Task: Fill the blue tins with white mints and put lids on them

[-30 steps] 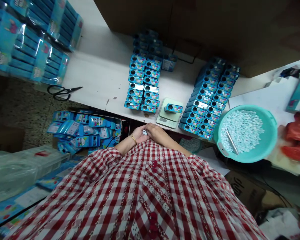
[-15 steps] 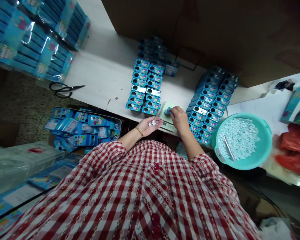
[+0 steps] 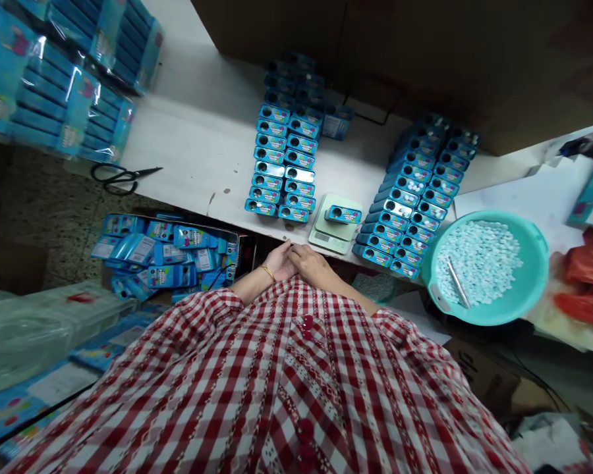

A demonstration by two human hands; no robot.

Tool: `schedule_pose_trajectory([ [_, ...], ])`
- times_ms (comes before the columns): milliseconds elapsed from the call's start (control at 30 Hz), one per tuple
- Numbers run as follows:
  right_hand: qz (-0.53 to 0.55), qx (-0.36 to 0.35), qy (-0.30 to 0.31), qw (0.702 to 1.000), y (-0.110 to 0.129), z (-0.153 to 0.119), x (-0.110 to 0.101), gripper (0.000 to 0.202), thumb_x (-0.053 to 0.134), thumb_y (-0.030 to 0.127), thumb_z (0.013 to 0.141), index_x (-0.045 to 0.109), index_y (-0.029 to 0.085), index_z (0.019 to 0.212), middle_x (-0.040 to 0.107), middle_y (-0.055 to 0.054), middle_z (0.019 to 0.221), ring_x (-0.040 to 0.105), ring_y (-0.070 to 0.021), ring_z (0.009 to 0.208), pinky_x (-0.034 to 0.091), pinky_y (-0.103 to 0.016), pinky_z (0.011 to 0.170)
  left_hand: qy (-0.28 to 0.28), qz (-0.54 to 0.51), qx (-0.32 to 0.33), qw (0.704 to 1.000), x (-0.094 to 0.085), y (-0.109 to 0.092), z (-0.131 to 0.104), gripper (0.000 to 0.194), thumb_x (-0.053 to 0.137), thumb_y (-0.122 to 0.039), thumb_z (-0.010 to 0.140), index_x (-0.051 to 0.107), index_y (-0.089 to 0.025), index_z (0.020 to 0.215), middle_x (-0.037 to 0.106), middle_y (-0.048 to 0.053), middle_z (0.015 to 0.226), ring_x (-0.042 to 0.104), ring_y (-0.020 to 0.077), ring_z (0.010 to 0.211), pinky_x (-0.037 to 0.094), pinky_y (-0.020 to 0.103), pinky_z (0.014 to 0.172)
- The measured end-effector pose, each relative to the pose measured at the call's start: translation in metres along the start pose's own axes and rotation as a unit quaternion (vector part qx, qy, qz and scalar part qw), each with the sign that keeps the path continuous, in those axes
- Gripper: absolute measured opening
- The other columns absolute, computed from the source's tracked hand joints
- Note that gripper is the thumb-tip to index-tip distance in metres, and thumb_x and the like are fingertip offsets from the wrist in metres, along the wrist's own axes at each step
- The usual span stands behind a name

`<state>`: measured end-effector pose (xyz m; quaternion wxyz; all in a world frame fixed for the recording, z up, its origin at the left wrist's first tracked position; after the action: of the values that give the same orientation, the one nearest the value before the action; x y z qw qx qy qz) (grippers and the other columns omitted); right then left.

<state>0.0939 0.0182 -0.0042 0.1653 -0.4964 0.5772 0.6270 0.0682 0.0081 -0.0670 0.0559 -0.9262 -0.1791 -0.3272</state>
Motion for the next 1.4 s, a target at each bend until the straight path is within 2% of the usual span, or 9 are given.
schedule_pose_trajectory([
  [233,0.029,0.024,-0.031,0.999,-0.015,-0.007,-0.006,0.018,0.043,0.015,0.089,0.057,0.02,0.099,0.057,-0.009,0.107,0.052,-0.0206,0.094,0.049,-0.032,0.073,-0.059,0.023,0.014,0.998,0.002,-0.003,-0.01,0.034,0.04,-0.033,0.093,0.066,-0.01,0.095,0.067,0.011,0.084,0.064,0.0166,0.075,0.05,0.028,0.072],
  [367,0.126,0.036,-0.12,0.984,-0.035,-0.008,-0.039,0.014,0.047,0.014,0.086,0.059,0.018,0.092,0.059,-0.008,0.099,0.055,-0.0177,0.092,0.048,-0.031,0.081,-0.032,0.041,0.062,0.997,0.037,-0.011,-0.012,0.031,0.04,-0.029,0.094,0.064,-0.01,0.09,0.066,0.009,0.085,0.062,0.0137,0.077,0.048,0.025,0.075],
  [533,0.201,0.105,-0.272,0.935,-0.089,-0.021,-0.099,0.007,0.053,0.019,0.08,0.06,0.019,0.08,0.061,-0.004,0.088,0.056,-0.0152,0.081,0.048,-0.028,0.071,0.003,0.077,0.112,0.991,0.09,-0.027,-0.005,0.021,0.048,-0.024,0.091,0.064,-0.01,0.089,0.067,0.009,0.092,0.061,0.0136,0.087,0.043,0.028,0.09],
  [667,0.179,0.154,-0.298,0.925,-0.116,-0.02,-0.115,0.008,0.055,0.021,0.078,0.063,0.019,0.08,0.062,-0.005,0.085,0.057,-0.0155,0.076,0.048,-0.029,0.07,-0.014,0.105,0.157,0.982,0.106,-0.04,0.007,0.01,0.055,-0.016,0.086,0.064,-0.012,0.085,0.068,0.008,0.094,0.06,0.0147,0.099,0.037,0.03,0.098],
  [900,0.182,0.191,-0.326,0.908,-0.13,-0.029,-0.114,0.017,0.051,0.023,0.083,0.067,0.019,0.086,0.068,-0.007,0.092,0.061,-0.0187,0.089,0.048,-0.035,0.084,-0.054,0.112,0.197,0.973,0.1,-0.049,0.009,0.007,0.059,-0.013,0.082,0.064,-0.013,0.086,0.065,0.009,0.11,0.053,0.0187,0.118,0.034,0.032,0.101],
  [1133,0.383,0.248,-0.345,0.82,-0.157,-0.051,-0.089,0.022,0.059,0.03,0.076,0.066,0.019,0.094,0.07,-0.004,0.091,0.065,-0.0177,0.088,0.05,-0.038,0.087,-0.044,0.112,0.175,0.977,0.086,-0.053,0.004,0.021,0.056,-0.015,0.084,0.063,-0.012,0.104,0.064,0.013,0.113,0.059,0.02,0.109,0.042,0.033,0.096],
  [1233,0.384,0.248,-0.373,0.807,-0.154,-0.059,-0.101,0.023,0.058,0.031,0.076,0.066,0.019,0.095,0.07,-0.004,0.092,0.065,-0.0174,0.089,0.051,-0.037,0.086,-0.054,0.122,0.176,0.975,0.073,-0.06,-0.001,0.024,0.053,-0.016,0.085,0.062,-0.011,0.107,0.066,0.013,0.107,0.063,0.0198,0.101,0.044,0.034,0.093],
  [1333,0.248,0.288,-0.436,0.816,-0.164,-0.105,-0.132,0.022,0.055,0.032,0.079,0.067,0.019,0.092,0.068,-0.004,0.097,0.062,-0.0177,0.095,0.047,-0.038,0.092,-0.067,0.132,0.186,0.971,0.057,-0.07,-0.011,0.02,0.053,-0.016,0.084,0.063,-0.01,0.101,0.068,0.013,0.101,0.065,0.0192,0.093,0.046,0.034,0.089],
  [1400,0.138,0.368,-0.475,0.787,-0.186,-0.162,-0.147,0.026,0.051,0.032,0.081,0.066,0.018,0.097,0.067,-0.006,0.1,0.06,-0.0187,0.099,0.045,-0.039,0.095,-0.076,0.139,0.192,0.968,0.047,-0.076,-0.018,0.018,0.054,-0.016,0.083,0.063,-0.01,0.097,0.068,0.012,0.097,0.066,0.0185,0.088,0.048,0.033,0.086],
])
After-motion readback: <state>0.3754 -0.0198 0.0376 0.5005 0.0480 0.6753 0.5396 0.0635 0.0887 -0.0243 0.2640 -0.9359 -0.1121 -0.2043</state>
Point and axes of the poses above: each hand's wrist, its own z-axis towards the middle knuckle, its own x-axis out of the palm, y = z × x, the point moved 9 cm from there along z, towards the middle knuckle
